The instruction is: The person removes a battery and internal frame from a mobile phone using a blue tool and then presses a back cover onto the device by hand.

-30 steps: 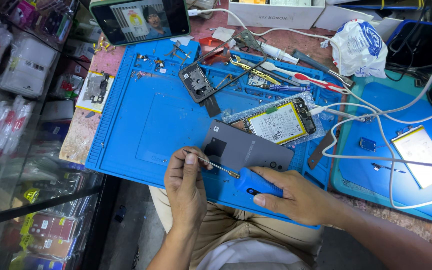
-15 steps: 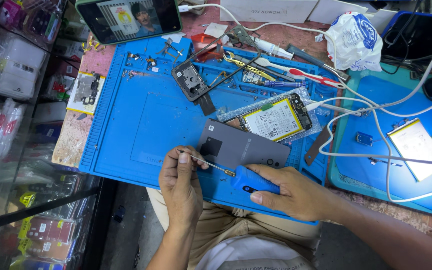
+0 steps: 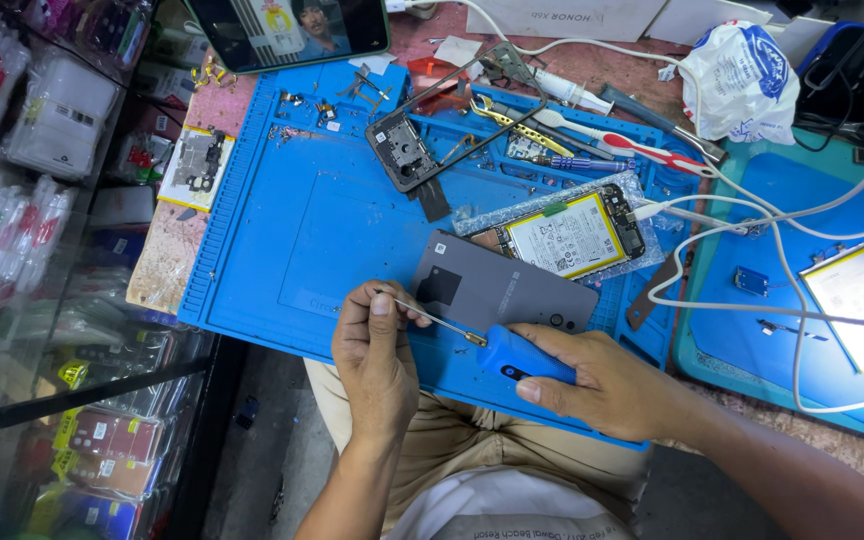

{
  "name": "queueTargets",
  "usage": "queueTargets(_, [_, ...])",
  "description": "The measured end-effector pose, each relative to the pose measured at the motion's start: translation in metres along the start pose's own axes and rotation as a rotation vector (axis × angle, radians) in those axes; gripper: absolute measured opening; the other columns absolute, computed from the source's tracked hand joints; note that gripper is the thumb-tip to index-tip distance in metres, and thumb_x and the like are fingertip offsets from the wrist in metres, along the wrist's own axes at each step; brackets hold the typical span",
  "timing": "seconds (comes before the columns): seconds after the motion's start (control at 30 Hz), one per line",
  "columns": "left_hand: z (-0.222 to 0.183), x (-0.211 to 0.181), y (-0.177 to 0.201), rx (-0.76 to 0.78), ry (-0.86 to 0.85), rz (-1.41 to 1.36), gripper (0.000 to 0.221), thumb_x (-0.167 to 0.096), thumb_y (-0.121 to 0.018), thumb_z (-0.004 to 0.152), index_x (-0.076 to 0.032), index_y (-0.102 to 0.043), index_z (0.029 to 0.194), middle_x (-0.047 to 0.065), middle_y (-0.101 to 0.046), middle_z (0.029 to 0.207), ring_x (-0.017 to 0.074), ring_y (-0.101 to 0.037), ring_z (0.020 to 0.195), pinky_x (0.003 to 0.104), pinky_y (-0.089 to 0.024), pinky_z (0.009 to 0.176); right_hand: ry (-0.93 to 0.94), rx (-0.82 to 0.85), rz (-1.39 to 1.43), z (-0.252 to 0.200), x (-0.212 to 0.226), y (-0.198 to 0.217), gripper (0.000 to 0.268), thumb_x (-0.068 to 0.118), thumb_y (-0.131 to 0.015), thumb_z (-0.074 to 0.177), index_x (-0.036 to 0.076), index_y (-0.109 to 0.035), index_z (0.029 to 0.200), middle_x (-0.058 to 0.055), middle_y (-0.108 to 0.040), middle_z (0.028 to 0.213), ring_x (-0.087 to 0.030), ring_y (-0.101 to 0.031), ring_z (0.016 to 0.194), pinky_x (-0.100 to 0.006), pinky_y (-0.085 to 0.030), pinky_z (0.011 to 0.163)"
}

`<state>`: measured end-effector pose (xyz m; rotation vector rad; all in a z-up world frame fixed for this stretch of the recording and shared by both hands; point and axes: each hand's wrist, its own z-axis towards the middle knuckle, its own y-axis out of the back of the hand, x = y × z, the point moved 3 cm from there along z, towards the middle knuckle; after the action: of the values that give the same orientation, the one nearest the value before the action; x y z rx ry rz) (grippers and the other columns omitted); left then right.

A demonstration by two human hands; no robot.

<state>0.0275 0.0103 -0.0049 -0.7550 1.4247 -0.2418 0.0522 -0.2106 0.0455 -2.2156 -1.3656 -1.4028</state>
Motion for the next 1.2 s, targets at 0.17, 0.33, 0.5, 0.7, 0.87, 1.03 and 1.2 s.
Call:
queueTargets(0.17, [0.001, 0.0, 0.0, -0.027, 0.003, -0.007, 0.016, -0.018, -0.057, 0.109, -0.002, -0.06, 0.107, 0.007, -0.059, 0.093, 0.0143, -0.056, 0.085, 0.031, -0.052, 0.082, 0.041, -0.008, 0.006, 0.0, 0.0, 0.0, 0.072, 0.046, -0.063, 0.088, 0.009, -0.051, 0.149, -0.009, -0.078, 0.084, -0.014, -0.071, 0.071, -0.033, -0.058, 0.065])
queueTargets(0.33, [0.002, -0.001, -0.001, -0.031, -0.014, -0.034, 0.016, -0.017, -0.057, 0.109, -0.002, -0.06, 0.108, 0.007, -0.059, 0.093, 0.0146, -0.056, 0.085, 0.03, -0.051, 0.082, 0.006, -0.007, -0.001, 0.0, 0.004, 0.001, 0.07, 0.046, -0.064, 0.088, 0.009, -0.052, 0.146, -0.009, -0.078, 0.083, -0.013, -0.068, 0.07, -0.032, -0.056, 0.063])
queueTargets(0.5, [0.003, -0.002, -0.001, -0.04, -0.032, -0.054, 0.016, -0.018, -0.057, 0.109, -0.003, -0.059, 0.109, 0.007, -0.059, 0.093, 0.0148, -0.057, 0.085, 0.03, -0.051, 0.083, 0.001, -0.009, 0.004, -0.001, 0.007, 0.001, 0.07, 0.043, -0.064, 0.086, 0.01, -0.054, 0.147, -0.007, -0.078, 0.077, -0.012, -0.068, 0.065, -0.031, -0.055, 0.058])
queueTargets(0.7, [0.025, -0.033, 0.025, -0.331, -0.165, 0.097, 0.027, -0.026, -0.054, 0.115, -0.003, -0.057, 0.101, 0.013, -0.059, 0.083, 0.0144, -0.046, 0.069, 0.027, -0.038, 0.061, -0.084, 0.071, 0.01, -0.005, -0.004, 0.001, 0.069, 0.043, -0.067, 0.085, 0.014, -0.055, 0.147, -0.009, -0.076, 0.073, -0.011, -0.066, 0.063, -0.031, -0.054, 0.058])
queueTargets(0.87, [0.014, -0.085, 0.088, -0.34, -0.394, -0.022, 0.014, -0.024, -0.053, 0.104, -0.012, -0.051, 0.098, 0.003, -0.052, 0.087, 0.0169, -0.057, 0.084, 0.034, -0.05, 0.068, 0.091, 0.028, 0.083, -0.001, -0.015, -0.003, 0.062, 0.036, -0.067, 0.091, 0.004, -0.054, 0.143, -0.004, -0.077, 0.086, -0.009, -0.067, 0.075, -0.029, -0.058, 0.067])
queueTargets(1.03, [-0.008, -0.085, 0.245, -0.387, -0.417, 0.315, 0.027, -0.024, -0.052, 0.111, -0.006, -0.049, 0.091, 0.006, -0.05, 0.08, 0.0163, -0.049, 0.078, 0.033, -0.046, 0.071, -0.08, 0.044, 0.094, 0.0, -0.024, -0.004, 0.073, 0.04, -0.067, 0.086, 0.013, -0.053, 0.152, -0.009, -0.07, 0.066, -0.014, -0.064, 0.063, -0.032, -0.054, 0.059])
queueTargets(1.2, [-0.046, -0.075, 0.348, -0.823, -0.132, 0.851, 0.024, -0.003, -0.058, 0.092, -0.01, -0.045, 0.112, 0.003, -0.044, 0.098, 0.0107, -0.046, 0.081, 0.027, -0.042, 0.067, -0.048, 0.033, 0.036, 0.001, -0.017, -0.003, 0.073, 0.041, -0.067, 0.084, 0.013, -0.053, 0.15, -0.006, -0.073, 0.07, -0.013, -0.065, 0.066, -0.031, -0.056, 0.061])
